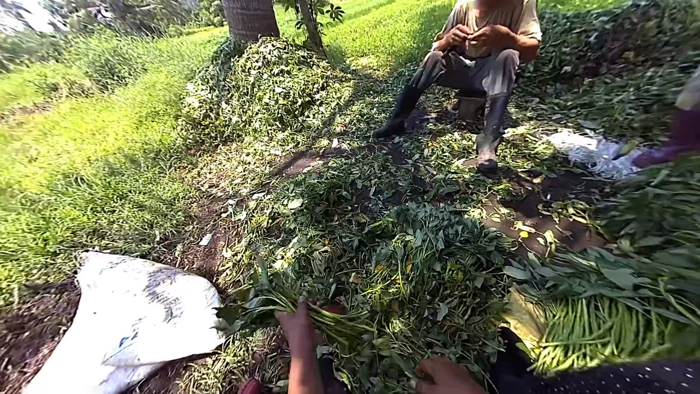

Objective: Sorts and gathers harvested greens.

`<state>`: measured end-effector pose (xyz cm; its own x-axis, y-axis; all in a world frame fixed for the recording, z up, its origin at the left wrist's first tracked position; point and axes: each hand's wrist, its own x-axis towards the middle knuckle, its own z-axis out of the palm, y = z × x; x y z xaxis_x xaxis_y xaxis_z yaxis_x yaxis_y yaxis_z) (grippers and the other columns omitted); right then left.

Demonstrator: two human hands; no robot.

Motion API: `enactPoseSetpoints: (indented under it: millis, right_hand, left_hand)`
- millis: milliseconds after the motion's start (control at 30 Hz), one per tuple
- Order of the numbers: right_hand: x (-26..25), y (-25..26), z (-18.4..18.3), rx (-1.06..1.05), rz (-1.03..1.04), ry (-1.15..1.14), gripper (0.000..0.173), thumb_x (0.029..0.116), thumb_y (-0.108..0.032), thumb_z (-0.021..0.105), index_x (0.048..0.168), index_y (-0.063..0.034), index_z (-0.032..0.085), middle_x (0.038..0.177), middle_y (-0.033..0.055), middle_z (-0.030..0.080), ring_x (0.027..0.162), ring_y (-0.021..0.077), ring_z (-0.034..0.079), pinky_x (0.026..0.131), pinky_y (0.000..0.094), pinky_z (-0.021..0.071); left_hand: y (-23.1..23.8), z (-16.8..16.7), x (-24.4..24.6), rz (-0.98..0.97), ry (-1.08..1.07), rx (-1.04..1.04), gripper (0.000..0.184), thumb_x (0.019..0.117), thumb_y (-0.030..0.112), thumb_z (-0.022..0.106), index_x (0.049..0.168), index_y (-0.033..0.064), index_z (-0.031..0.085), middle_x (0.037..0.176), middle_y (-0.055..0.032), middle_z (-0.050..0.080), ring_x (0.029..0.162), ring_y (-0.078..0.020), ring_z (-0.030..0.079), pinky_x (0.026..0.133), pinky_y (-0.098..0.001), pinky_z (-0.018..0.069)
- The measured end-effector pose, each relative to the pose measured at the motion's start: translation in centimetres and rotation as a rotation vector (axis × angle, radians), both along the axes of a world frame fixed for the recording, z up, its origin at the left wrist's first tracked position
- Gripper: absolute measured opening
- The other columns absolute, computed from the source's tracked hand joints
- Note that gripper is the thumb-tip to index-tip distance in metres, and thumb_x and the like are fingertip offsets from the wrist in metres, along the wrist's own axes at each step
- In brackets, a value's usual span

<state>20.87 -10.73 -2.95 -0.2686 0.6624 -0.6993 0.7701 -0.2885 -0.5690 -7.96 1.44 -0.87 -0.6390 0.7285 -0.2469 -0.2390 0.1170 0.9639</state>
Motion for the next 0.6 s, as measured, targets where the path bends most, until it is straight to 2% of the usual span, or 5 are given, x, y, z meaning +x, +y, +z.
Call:
enactPoseSetpoints:
  millis: [67,167,300,433,600]
  right_hand:
    - [-0.3,1.4,0.8,0.167,-0.052,0.015,0.058,0.1026,-0.051,0.054,0.145,-0.0117,0.058,0.150,0.0196,0.052,0.139,0.0411,0.047,0.114,0.0657,0.0343]
    - [-2.4,3.8,1.7,0.537,-0.140,0.221,0.048,0.1079,-0.040,0.047,0.144,-0.0100,0.058,0.148,0.0173,0.053,0.137,0.0318,0.053,0.115,0.0508,0.0427]
    - [-6.1,7.3,2.3,0.768,0.070,0.320,0.045,0.1059,-0.038,0.055,0.147,-0.0184,0.058,0.143,0.0095,0.061,0.136,0.0287,0.054,0.114,0.0519,0.0407]
    - [-7.9,8.7,2.0,0.793,0.125,0.376,0.029,0.1057,-0.028,0.054,0.120,-0.0111,0.074,0.114,0.0113,0.072,0.114,0.0301,0.064,0.104,0.0484,0.0491]
    - [-8.0,7.9,3.5,0.823,0.275,0.252,0.024,0.1035,-0.013,0.051,0.113,-0.0027,0.071,0.112,0.0195,0.070,0.110,0.0382,0.066,0.096,0.0553,0.0526]
  left_hand:
    - [0.1,0.4,0.1,-0.008,-0.016,-0.004,0.052,0.1025,-0.002,0.055,0.146,-0.0018,0.026,0.103,-0.0208,0.058,0.069,-0.0248,0.068,0.060,-0.0408,0.0623]
    - [0.3,1.0,0.5,-0.063,-0.045,-0.015,0.047,0.1026,-0.002,0.054,0.142,-0.0028,0.030,0.101,-0.0200,0.058,0.070,-0.0240,0.068,0.062,-0.0403,0.0623]
    - [0.5,2.0,1.7,-0.156,-0.127,-0.006,0.034,0.1027,-0.003,0.053,0.132,-0.0031,0.036,0.095,-0.0175,0.059,0.069,-0.0235,0.068,0.061,-0.0397,0.0630]
    - [0.6,2.8,2.0,-0.227,-0.165,0.029,0.026,0.1031,-0.004,0.051,0.125,-0.0017,0.037,0.090,-0.0166,0.061,0.067,-0.0244,0.069,0.059,-0.0403,0.0634]
    - [0.5,2.2,2.9,-0.134,-0.157,0.035,0.032,0.1019,-0.006,0.053,0.129,-0.0023,0.036,0.089,-0.0168,0.060,0.063,-0.0250,0.068,0.055,-0.0417,0.0630]
